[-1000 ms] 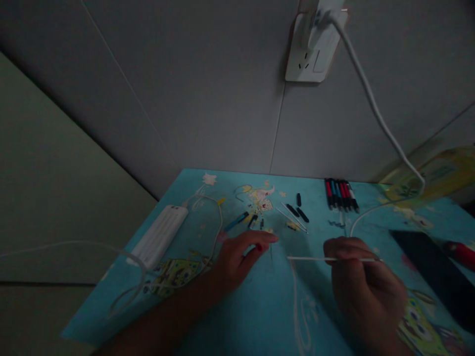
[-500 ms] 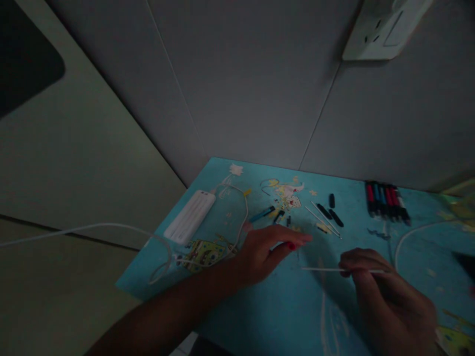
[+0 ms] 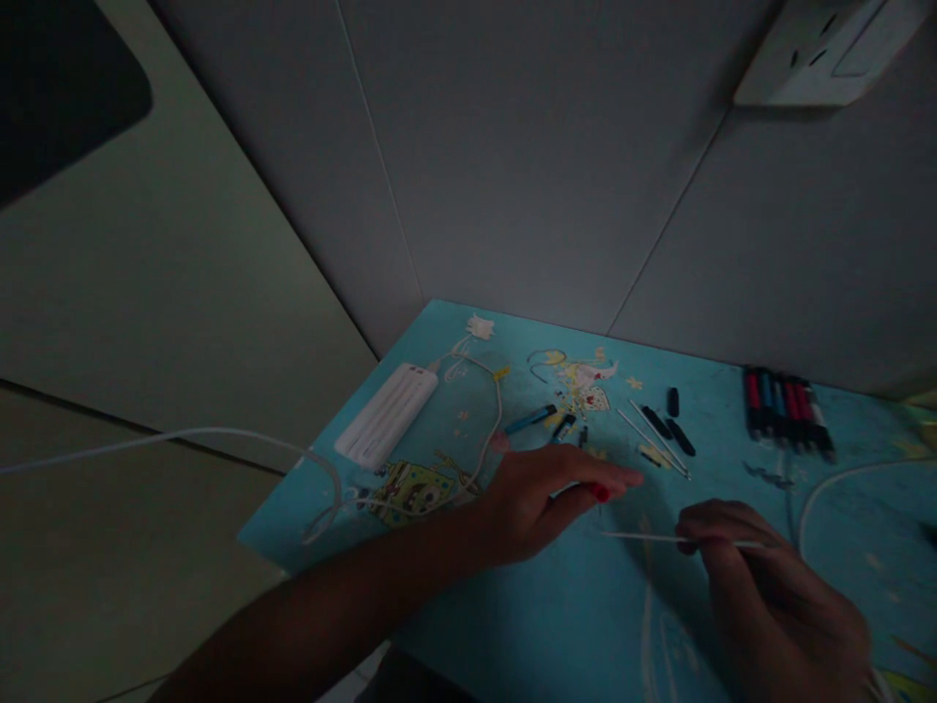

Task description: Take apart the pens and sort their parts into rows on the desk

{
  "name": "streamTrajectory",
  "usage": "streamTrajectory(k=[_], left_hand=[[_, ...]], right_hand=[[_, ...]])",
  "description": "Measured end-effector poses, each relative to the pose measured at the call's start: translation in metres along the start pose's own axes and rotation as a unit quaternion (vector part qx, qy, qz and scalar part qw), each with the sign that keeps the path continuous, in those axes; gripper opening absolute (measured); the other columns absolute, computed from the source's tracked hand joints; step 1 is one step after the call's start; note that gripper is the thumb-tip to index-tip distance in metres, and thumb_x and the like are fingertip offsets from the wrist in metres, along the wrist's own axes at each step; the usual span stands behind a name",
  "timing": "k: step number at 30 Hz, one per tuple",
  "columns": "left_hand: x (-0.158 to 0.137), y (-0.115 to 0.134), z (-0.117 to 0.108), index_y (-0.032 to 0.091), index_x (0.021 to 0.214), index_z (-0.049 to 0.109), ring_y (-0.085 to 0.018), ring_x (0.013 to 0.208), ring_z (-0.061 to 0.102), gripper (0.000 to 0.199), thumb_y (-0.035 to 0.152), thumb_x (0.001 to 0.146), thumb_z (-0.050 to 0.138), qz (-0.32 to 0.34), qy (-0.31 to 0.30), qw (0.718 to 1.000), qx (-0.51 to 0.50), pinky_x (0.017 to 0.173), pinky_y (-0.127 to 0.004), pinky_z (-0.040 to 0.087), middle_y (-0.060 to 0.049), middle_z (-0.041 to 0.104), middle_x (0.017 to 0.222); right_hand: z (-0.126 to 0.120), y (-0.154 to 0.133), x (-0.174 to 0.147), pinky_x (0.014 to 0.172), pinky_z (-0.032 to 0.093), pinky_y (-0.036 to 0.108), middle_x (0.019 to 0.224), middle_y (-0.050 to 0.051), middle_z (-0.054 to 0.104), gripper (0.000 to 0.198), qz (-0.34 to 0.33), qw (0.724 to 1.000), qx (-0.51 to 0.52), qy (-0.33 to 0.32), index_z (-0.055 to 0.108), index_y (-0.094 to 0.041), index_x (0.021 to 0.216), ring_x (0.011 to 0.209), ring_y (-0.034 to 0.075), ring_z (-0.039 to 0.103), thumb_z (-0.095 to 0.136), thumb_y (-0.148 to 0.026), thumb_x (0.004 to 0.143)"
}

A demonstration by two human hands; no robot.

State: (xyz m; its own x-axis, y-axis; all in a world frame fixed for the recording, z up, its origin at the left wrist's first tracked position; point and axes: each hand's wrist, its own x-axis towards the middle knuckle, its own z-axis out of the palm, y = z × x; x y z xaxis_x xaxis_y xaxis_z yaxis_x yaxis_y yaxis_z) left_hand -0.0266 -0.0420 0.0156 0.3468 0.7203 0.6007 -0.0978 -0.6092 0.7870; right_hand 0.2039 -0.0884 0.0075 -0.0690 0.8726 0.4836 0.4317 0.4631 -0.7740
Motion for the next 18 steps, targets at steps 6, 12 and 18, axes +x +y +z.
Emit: streamTrajectory(k=[6, 12, 18], left_hand=[[0.004, -0.004, 0.013, 0.022, 0.103, 0.045, -0.022, 0.120, 0.062, 0.011, 0.017, 0.099, 0.053, -0.076, 0.106, 0.959, -0.250, 0.105, -0.046, 0.046, -0.010, 0.062, 0.134], [0.002, -0.006, 0.034, 0.022, 0.092, 0.039, -0.025, 0.128, 0.055, 0.020, 0.022, 0.097, 0.058, -0.190, 0.167, 0.868, -0.427, 0.113, -0.053, 0.030, -0.012, 0.062, 0.133], [-0.005, 0.000, 0.054, 0.020, 0.087, 0.045, -0.023, 0.130, 0.052, 0.018, 0.016, 0.093, 0.061, -0.284, 0.142, 0.801, -0.507, 0.117, -0.050, 0.026, -0.010, 0.060, 0.135]], right_hand=[[0.012, -0.004, 0.009, 0.072, 0.051, 0.027, 0.085, 0.003, 0.066, 0.020, 0.126, 0.990, 0.039, -0.058, 0.065, -0.022, 0.098, 0.080, 0.017, 0.064, 0.048, -0.032, 0.099], [0.028, -0.023, 0.015, 0.046, 0.036, 0.022, 0.061, -0.004, 0.047, 0.032, 0.209, 0.967, 0.106, -0.100, 0.066, -0.019, 0.114, 0.051, 0.011, 0.044, 0.058, -0.043, 0.093], [0.028, -0.027, 0.017, 0.055, 0.043, 0.023, 0.067, -0.002, 0.057, 0.022, 0.233, 0.960, 0.149, -0.039, 0.068, -0.021, 0.100, 0.056, 0.012, 0.049, 0.060, -0.040, 0.092]])
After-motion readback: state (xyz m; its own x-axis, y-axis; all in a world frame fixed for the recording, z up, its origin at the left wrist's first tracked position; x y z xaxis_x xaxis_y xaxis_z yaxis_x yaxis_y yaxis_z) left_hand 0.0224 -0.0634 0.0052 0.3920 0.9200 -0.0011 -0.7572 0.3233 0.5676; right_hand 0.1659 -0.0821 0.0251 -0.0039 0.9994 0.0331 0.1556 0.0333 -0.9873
